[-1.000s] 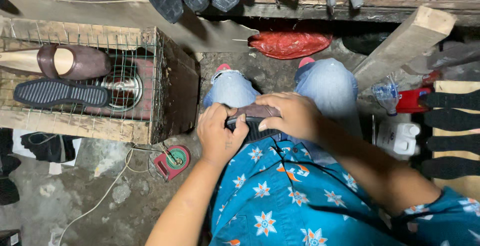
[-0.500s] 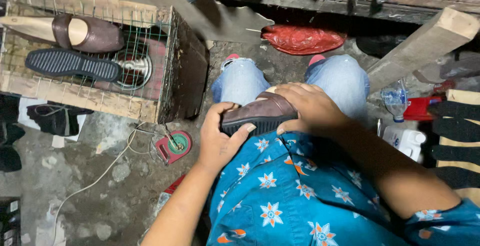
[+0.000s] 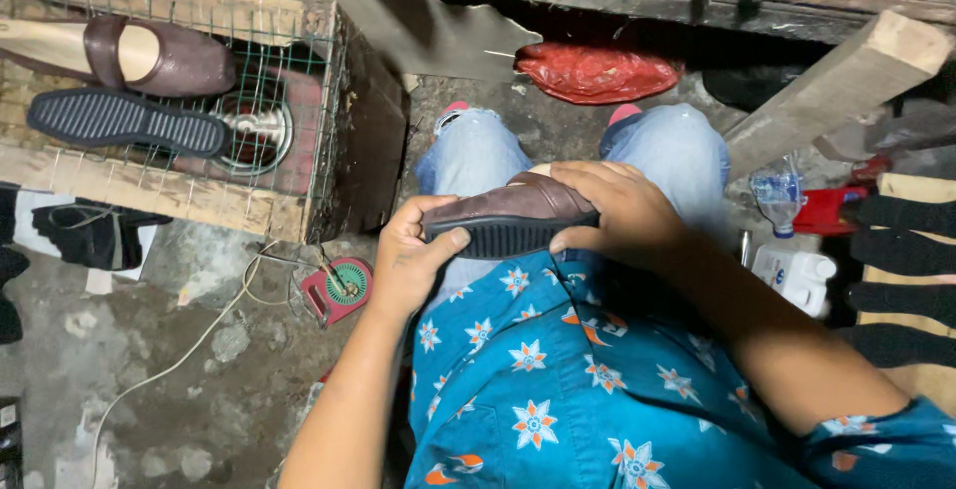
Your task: The person uses a wooden mallet to tap the sole of a brown shoe, then removes a pink insole and inserts a black rubber sole. The person continues to tap the shoe with the mallet to secure the sole.
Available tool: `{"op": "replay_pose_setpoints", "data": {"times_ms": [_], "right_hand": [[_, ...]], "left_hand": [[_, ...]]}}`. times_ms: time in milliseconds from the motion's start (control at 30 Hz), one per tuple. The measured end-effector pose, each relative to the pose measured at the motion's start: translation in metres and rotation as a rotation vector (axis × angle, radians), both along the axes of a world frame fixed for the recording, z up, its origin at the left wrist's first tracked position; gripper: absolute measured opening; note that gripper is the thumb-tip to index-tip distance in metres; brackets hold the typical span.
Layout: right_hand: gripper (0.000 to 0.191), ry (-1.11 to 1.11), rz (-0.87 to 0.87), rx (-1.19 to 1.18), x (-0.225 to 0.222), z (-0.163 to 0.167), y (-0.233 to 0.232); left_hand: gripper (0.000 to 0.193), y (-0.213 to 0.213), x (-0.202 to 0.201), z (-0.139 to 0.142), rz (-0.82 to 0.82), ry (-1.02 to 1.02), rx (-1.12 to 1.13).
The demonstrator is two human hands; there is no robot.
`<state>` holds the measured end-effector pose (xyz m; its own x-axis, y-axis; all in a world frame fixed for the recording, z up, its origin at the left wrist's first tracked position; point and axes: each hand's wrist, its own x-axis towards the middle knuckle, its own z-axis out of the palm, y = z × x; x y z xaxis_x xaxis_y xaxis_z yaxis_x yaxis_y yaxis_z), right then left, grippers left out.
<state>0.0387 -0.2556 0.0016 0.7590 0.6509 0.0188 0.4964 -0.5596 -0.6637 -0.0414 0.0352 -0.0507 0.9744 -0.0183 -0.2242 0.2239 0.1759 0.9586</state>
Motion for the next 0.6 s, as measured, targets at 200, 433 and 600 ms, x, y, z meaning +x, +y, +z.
{"op": "replay_pose_setpoints", "data": {"times_ms": [200,433,600], "right_hand": [[0.075,0.111,-0.126,-0.060,0.002,0.001,0.005],[0.082,0.136,-0.136,-0.157,0.019,0.015,0.003],[0.093,0.007,0.004,0.035,0.025,0.035,-0.018]], "left_hand": [[0.036,-0.002,0.009,-0.001,0.010,0.009,0.005],[0.029,-0.013,0.025,0.012,0.129,0.074,-0.016],[0.026,-0.001,0.057,0.035,0.290,0.436,-0.200]]}}
